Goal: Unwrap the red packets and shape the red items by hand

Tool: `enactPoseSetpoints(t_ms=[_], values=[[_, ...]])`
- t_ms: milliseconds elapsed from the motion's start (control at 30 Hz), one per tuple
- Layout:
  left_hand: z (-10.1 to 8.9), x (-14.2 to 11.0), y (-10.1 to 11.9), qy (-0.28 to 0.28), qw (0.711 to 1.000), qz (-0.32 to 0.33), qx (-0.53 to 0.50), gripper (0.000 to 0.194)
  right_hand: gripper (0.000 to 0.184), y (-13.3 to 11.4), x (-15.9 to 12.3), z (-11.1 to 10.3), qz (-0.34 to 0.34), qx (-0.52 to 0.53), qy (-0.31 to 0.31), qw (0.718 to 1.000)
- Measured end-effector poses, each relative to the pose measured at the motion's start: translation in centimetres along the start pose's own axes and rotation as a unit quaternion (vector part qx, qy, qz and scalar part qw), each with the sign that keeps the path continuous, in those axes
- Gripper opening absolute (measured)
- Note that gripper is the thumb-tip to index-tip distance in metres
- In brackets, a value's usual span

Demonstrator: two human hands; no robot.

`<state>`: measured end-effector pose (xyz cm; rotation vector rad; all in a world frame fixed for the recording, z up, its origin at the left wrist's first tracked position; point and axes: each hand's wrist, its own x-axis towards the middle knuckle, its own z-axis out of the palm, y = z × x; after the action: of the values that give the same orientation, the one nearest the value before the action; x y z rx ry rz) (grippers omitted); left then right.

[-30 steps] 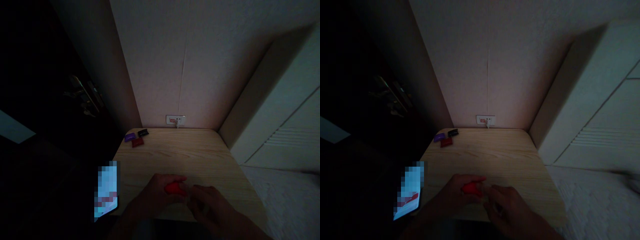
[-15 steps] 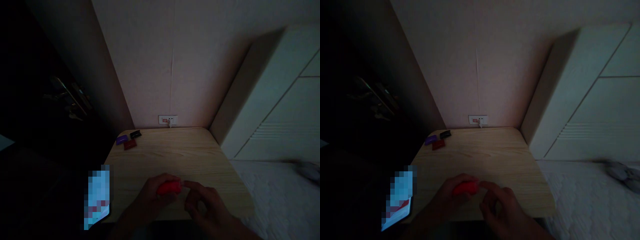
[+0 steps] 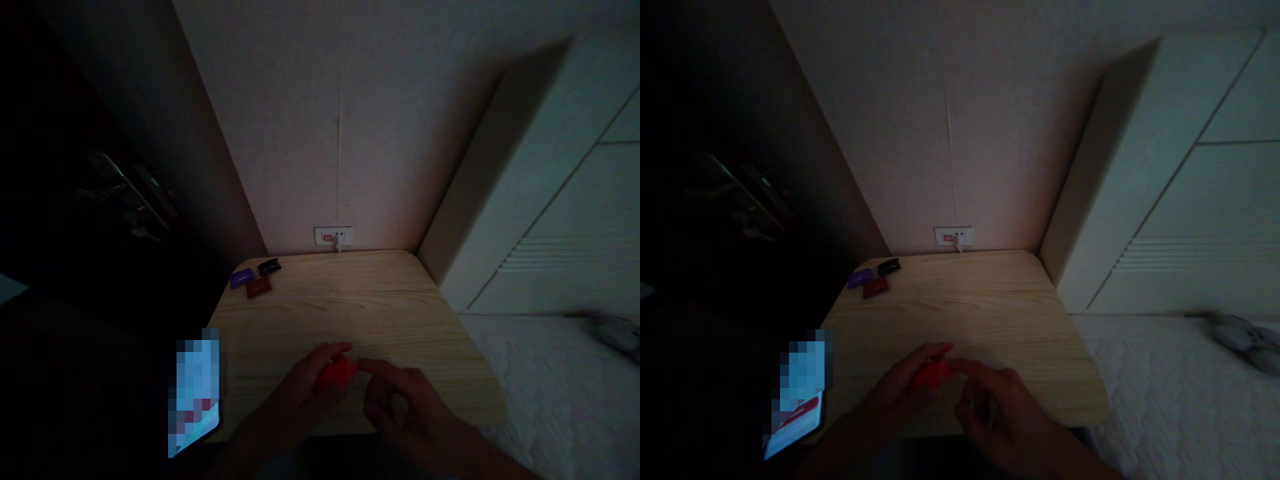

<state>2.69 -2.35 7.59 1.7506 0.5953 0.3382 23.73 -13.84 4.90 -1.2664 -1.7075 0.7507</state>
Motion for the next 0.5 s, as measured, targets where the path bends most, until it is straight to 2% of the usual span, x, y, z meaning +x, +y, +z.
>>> enactPoseSetpoints(t_ms=[100, 167, 267, 367, 500], values=[[-0.3, 0.2, -0.2, -0.014, 0.999, 0.023, 0.016, 0.054, 0.06, 0.1, 0.1, -0.2, -0.022, 0.01, -0.027, 0.999], [-0.5, 0.3, -0.3, -0.02, 1.0, 0.012, 0.012, 0.05, 0.064, -0.2, 0.3, -0.5, -0.033, -0.004, -0.051, 0.998], [-0.6, 0.3, -0.1, -0.049, 0.999, -0.014, 0.017, 0.044, 0.062, -1.2, 0.8, -1.5, -0.04, -0.084, -0.092, 0.991], [-0.8, 0.1, 0.7, -0.077, 0.995, -0.004, 0.057, 0.042, 0.061, -2.2, 1.3, -2.5, -0.054, -0.152, -0.136, 0.977], [-1.1, 0.0, 1.6, -0.073, 0.991, 0.01, 0.108, 0.041, 0.066, -2.4, 1.4, -3.1, -0.08, -0.183, -0.149, 0.968]])
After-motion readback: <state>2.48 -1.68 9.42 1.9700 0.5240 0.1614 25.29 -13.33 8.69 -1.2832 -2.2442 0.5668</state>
